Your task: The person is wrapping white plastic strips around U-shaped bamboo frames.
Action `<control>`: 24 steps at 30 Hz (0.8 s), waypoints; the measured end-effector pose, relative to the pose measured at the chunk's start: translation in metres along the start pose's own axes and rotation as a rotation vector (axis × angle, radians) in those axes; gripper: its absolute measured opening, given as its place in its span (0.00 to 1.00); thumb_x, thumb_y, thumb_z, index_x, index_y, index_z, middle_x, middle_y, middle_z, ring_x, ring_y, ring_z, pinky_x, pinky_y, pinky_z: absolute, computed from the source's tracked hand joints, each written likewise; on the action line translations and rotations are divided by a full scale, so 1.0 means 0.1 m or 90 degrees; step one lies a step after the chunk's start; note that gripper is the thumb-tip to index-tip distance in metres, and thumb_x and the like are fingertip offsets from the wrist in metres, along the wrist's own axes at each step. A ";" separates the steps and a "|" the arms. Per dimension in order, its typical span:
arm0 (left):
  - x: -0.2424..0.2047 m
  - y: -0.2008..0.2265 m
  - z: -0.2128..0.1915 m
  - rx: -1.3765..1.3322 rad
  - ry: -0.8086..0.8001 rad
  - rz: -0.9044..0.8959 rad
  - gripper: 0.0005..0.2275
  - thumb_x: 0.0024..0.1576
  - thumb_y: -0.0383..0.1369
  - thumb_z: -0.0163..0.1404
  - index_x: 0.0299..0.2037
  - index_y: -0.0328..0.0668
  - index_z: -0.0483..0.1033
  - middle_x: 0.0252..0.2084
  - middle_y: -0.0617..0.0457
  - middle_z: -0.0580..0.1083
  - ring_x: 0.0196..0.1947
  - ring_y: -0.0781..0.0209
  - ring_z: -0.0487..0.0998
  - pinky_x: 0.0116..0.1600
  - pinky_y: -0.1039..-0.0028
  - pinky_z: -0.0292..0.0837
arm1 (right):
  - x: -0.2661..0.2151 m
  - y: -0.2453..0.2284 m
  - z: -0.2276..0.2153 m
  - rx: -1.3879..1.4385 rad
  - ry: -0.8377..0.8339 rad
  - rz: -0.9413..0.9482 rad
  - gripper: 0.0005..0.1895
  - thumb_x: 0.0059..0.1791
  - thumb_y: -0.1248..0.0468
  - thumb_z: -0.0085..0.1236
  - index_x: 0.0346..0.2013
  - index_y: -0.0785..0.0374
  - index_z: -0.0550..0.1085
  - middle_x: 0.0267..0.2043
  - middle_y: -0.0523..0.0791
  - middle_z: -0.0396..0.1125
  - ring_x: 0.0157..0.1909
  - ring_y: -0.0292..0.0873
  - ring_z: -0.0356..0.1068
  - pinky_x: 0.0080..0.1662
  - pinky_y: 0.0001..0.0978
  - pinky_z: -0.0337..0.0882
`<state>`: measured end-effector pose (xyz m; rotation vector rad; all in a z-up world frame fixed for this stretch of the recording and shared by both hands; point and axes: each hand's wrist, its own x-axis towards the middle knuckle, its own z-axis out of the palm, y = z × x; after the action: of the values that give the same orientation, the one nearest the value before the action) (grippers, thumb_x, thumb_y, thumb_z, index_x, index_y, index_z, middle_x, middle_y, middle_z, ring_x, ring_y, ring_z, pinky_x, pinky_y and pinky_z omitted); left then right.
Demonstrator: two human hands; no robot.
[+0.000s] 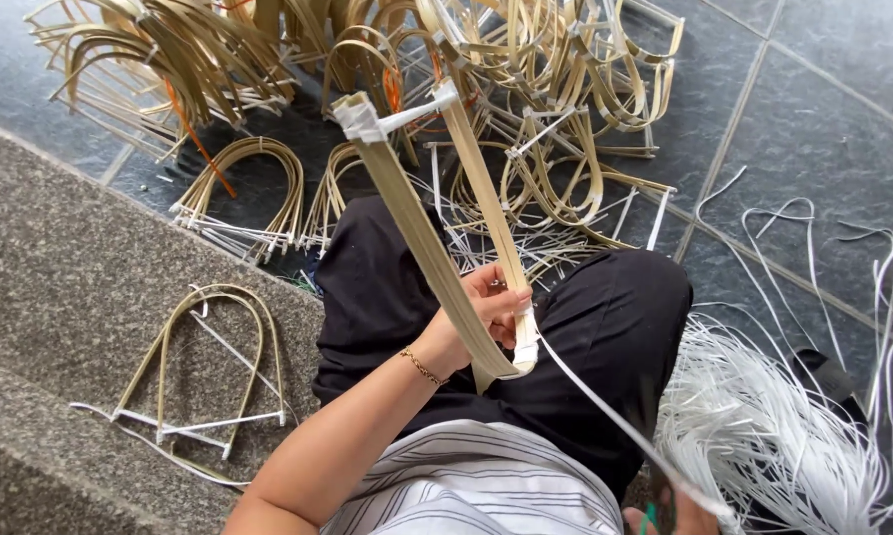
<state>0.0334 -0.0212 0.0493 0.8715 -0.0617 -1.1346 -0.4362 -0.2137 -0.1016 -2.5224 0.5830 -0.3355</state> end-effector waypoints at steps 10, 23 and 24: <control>-0.15 -0.05 -0.02 0.010 0.001 0.010 0.11 0.57 0.31 0.59 0.44 0.37 0.71 0.32 0.54 0.73 0.27 0.69 0.76 0.33 0.77 0.75 | 1.80 -1.96 -0.44 -0.004 -0.162 0.088 0.47 0.28 0.57 0.78 0.60 0.57 0.70 0.36 0.46 0.70 0.38 0.43 0.72 0.43 0.36 0.72; 1.12 0.22 0.29 0.252 0.193 0.104 0.16 0.59 0.36 0.52 0.49 0.28 0.68 0.33 0.43 0.75 0.24 0.62 0.76 0.26 0.72 0.72 | 0.89 -0.66 -0.20 0.178 0.060 0.116 0.35 0.35 0.65 0.72 0.56 0.64 0.71 0.33 0.41 0.67 0.31 0.36 0.66 0.36 0.27 0.70; 1.27 0.22 0.28 0.310 0.213 0.125 0.19 0.60 0.39 0.53 0.52 0.29 0.67 0.37 0.44 0.76 0.29 0.63 0.78 0.32 0.73 0.73 | 0.66 -0.28 -0.10 0.164 0.089 0.173 0.34 0.39 0.65 0.69 0.58 0.65 0.69 0.35 0.42 0.66 0.32 0.36 0.66 0.38 0.26 0.70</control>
<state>0.0956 -0.1370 0.0347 1.4466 -0.1477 -0.7864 -0.3723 -0.2274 -0.0704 -2.1526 0.8679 -0.4562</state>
